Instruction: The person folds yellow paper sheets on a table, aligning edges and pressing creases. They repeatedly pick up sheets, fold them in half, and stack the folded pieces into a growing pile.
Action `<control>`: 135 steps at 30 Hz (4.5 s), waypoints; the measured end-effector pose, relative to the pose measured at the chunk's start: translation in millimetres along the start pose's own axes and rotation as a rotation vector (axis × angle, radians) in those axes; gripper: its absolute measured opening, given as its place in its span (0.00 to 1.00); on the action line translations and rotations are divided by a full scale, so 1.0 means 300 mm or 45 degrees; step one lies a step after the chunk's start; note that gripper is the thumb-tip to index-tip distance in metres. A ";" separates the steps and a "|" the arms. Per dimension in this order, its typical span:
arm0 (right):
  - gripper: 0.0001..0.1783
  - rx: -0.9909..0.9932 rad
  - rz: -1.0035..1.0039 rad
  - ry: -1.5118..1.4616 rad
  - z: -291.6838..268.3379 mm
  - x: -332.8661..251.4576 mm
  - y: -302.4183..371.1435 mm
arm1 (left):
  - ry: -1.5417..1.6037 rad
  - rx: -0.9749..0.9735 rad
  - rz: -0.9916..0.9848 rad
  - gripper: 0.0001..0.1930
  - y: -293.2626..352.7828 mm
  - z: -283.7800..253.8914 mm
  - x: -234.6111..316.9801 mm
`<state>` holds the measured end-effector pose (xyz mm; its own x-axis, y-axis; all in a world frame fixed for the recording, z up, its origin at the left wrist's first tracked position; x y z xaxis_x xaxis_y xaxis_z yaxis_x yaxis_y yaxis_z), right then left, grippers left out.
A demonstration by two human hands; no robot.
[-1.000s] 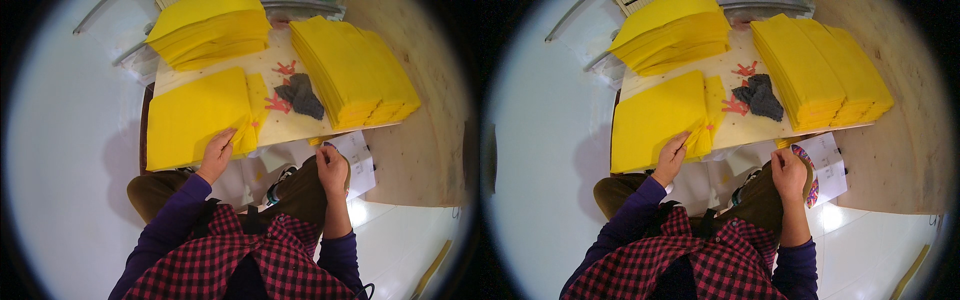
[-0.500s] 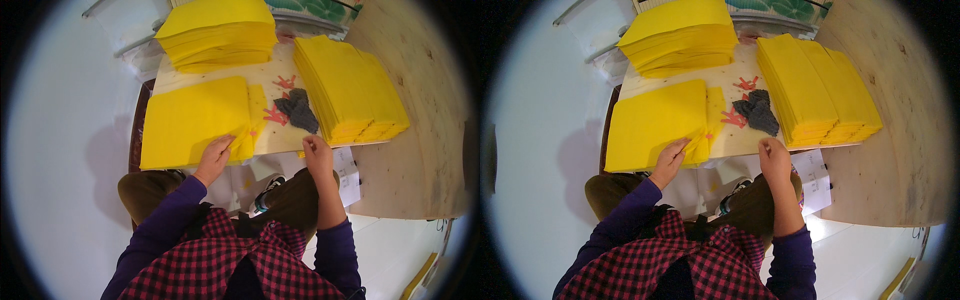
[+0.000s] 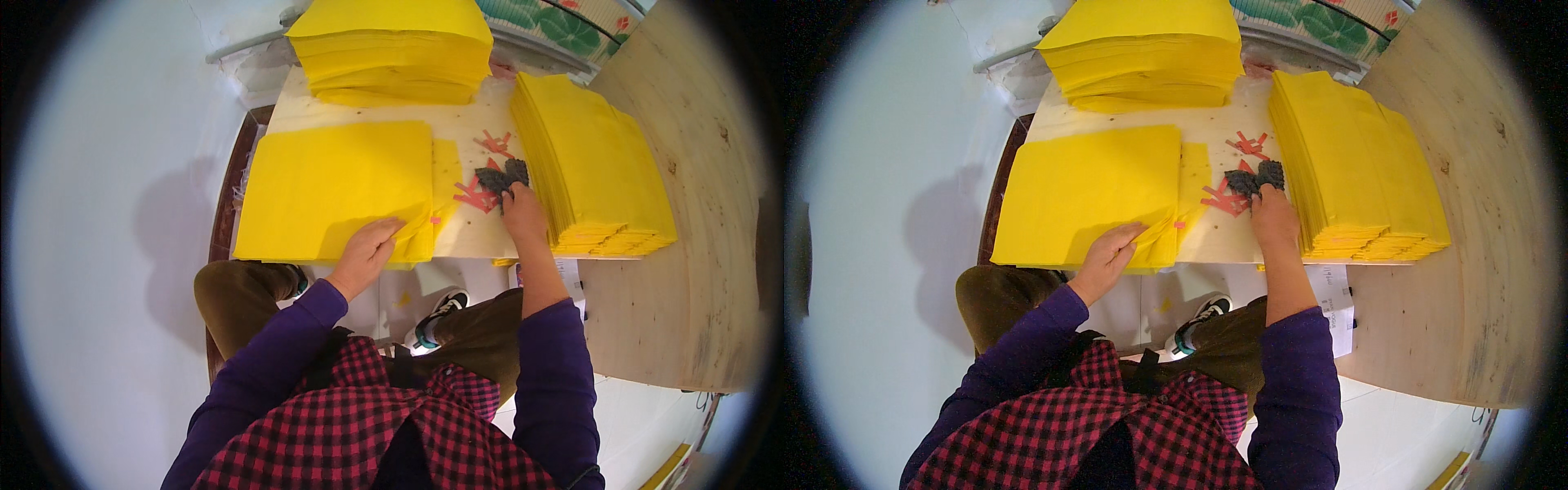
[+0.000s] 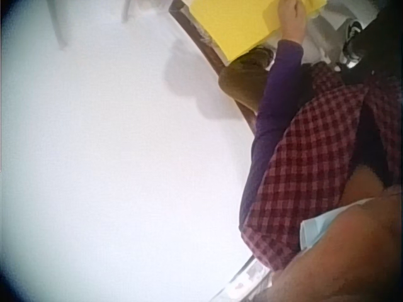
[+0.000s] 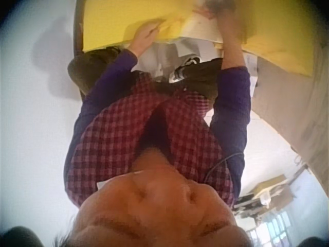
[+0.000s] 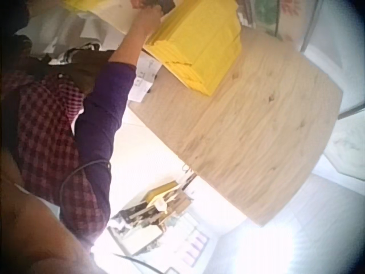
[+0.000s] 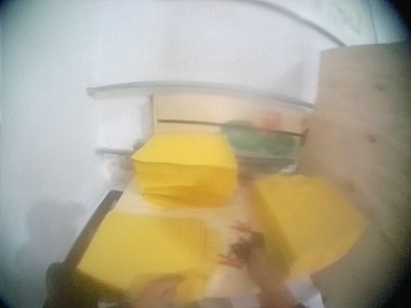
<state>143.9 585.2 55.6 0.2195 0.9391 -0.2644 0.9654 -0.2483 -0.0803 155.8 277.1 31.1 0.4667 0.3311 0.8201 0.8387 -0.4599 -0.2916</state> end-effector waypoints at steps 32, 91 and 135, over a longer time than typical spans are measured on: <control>0.24 -0.277 -0.028 -1.308 0.177 -0.338 0.388 | 0.087 -0.073 -0.143 0.14 -0.005 -0.012 0.003; 0.28 -0.275 0.213 -1.596 0.127 -0.380 0.427 | 0.202 0.033 -0.207 0.14 -0.005 -0.017 -0.014; 0.32 -0.455 0.279 -2.110 0.137 -0.475 0.431 | -0.066 0.014 -0.057 0.18 -0.004 0.003 0.018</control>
<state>231.6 409.4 43.4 0.1945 -0.3928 -0.8988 0.9713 -0.0509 0.2324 157.4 280.1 35.4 0.4422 0.3937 0.8059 0.8620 -0.4348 -0.2605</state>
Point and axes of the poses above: each hand's wrist, its own y-axis away from the middle knuckle, its own z-axis out of the palm, x = y × z, the point moved 4 cm from there along -y, towards the middle knuckle, and after that the axes turned 7 degrees about -z, right-handed, at the moved point
